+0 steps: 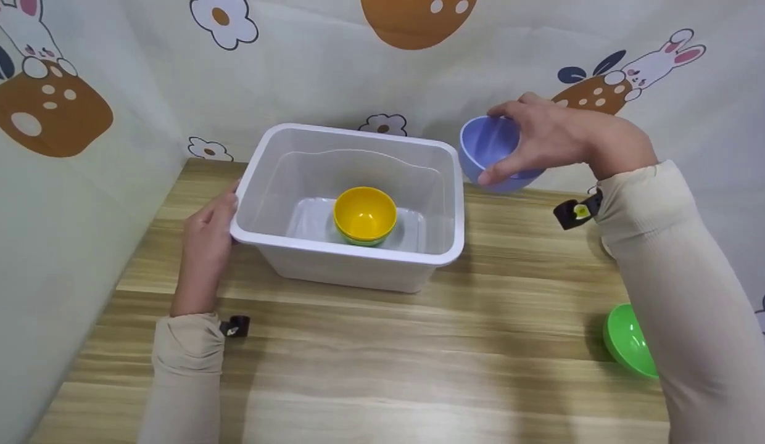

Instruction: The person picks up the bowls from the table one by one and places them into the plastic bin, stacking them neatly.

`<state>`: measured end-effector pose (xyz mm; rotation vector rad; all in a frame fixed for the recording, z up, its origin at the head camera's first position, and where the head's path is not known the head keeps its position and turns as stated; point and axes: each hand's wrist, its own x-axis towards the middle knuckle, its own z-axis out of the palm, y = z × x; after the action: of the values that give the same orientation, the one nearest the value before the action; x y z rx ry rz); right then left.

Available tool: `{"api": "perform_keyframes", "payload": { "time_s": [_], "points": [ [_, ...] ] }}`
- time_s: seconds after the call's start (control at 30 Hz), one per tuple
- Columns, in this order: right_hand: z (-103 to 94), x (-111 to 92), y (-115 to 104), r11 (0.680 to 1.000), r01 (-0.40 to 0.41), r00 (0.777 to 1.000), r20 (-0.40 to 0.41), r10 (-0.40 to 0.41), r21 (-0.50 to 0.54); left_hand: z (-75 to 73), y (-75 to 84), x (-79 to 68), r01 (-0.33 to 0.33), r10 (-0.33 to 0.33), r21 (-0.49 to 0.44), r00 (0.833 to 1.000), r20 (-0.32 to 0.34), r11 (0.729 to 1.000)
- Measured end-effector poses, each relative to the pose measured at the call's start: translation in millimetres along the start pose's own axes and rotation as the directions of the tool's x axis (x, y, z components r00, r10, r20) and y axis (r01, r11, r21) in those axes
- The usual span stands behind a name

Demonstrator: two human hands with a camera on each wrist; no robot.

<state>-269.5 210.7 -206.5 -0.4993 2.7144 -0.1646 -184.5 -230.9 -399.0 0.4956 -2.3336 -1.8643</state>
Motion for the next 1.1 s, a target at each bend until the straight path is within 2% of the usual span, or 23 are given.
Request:
{"api": "perform_keyframes", "payload": {
  "time_s": [0.47, 0.67, 0.93, 1.1],
  "points": [
    [-0.1, 18, -38, 0.998, 0.053, 0.998, 0.022, -0.052, -0.047, 0.7, 0.3, -0.5, 0.008, -0.008, -0.008, 1.000, -0.004, 1.000],
    [0.9, 26, -46, 0.998, 0.050, 0.998, 0.049, -0.049, -0.024, 0.9, -0.3, 1.2, 0.012, -0.012, -0.016, 1.000, 0.001, 1.000],
    [6.2, 42, -55, 0.995, 0.096, 0.995, 0.010, -0.096, -0.003, 0.0, -0.9, -1.0, 0.013, -0.013, -0.031, 1.000, -0.024, 0.999],
    [13.2, 52, -54, 0.995, 0.097, 0.995, 0.009, -0.097, 0.035, 2.1, -0.6, -1.0, 0.006, -0.006, -0.019, 1.000, -0.006, 1.000]
  ]
}}
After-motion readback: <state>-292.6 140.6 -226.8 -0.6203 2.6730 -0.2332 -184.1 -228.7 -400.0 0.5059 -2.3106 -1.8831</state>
